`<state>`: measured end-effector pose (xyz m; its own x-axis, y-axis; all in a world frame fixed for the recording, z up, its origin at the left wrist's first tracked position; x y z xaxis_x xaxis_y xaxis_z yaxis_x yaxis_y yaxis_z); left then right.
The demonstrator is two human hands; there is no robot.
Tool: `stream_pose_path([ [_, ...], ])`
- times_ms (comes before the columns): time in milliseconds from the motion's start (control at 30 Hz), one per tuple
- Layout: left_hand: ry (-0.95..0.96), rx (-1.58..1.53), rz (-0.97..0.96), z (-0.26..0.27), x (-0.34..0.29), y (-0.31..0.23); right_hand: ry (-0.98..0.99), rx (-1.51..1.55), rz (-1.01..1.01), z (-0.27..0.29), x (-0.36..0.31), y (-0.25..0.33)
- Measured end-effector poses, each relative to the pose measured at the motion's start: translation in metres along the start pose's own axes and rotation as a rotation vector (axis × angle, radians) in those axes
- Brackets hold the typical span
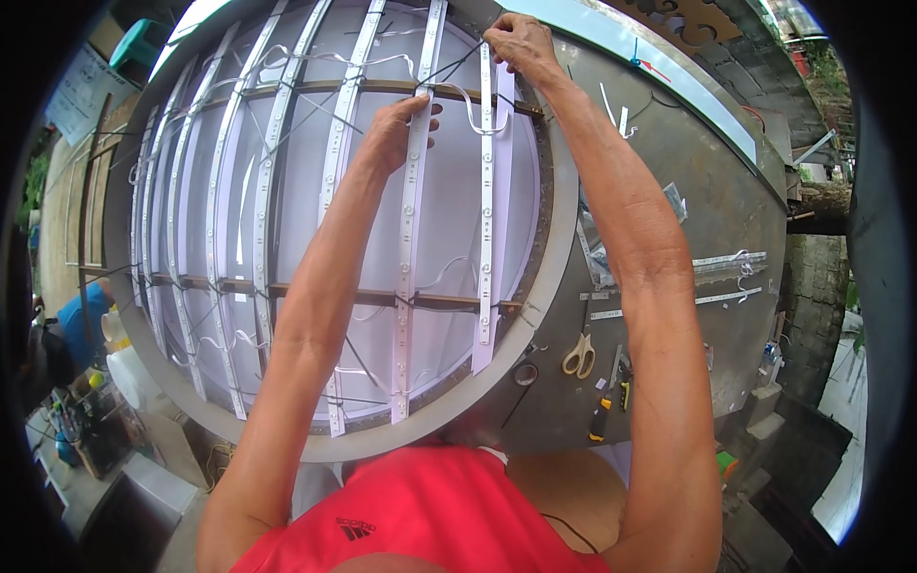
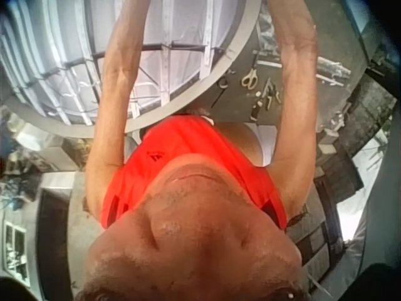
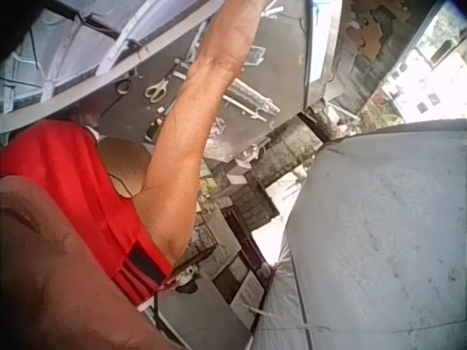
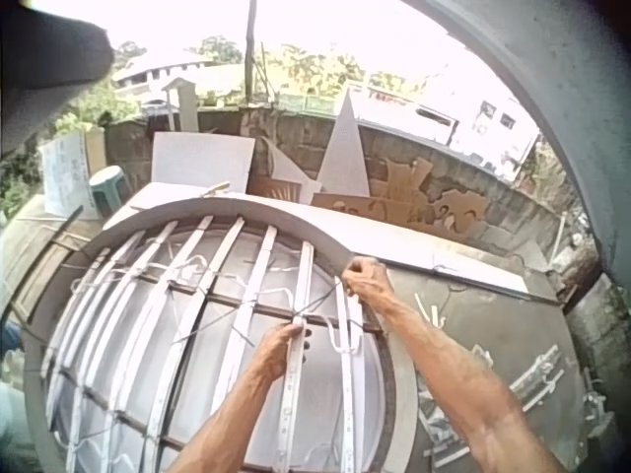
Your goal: Wiring and securing LED strips into a circular sign frame.
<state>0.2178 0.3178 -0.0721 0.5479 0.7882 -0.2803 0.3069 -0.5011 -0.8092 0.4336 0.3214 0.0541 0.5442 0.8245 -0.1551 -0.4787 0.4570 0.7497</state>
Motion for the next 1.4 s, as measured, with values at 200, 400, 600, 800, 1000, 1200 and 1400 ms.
stream_pose_path([
  [200,-0.03,0.051,0.01,0.004,0.002,0.002,0.02,0.085,-0.055,-0.006,-0.001,-0.008],
  [400,-0.033,0.088,-0.007,0.002,0.003,0.0,0.016,0.089,-0.03,-0.002,-0.014,0.016],
  [600,-0.018,0.083,-0.032,0.0,0.008,0.002,0.076,-0.253,0.39,-0.037,-0.058,0.093],
  [800,-0.027,0.087,-0.028,-0.004,0.004,0.001,-0.084,0.228,-0.147,0.026,-0.005,0.004],
  [1000,-0.048,0.112,-0.03,0.017,0.003,0.0,0.097,0.43,-0.039,-0.015,-0.043,0.058],
  [1200,-0.063,0.108,-0.072,0.012,0.001,-0.006,0.055,0.389,0.076,-0.005,-0.059,0.077],
  [1400,-0.02,0.106,-0.06,-0.008,0.009,0.006,-0.221,0.427,-0.133,0.043,-0.02,-0.014],
])
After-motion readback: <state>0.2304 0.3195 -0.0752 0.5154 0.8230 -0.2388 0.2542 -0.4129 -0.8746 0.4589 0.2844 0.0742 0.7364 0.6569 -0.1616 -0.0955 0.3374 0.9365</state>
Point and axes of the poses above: each hand's wrist, its own x-axis towards the middle knuckle, its own z-axis out of the back of the hand, y = z × x, the point moved 9 cm from there along x, towards the middle knuckle, and after that the axes turned 12 degrees about -z, right-handed, at the moved point
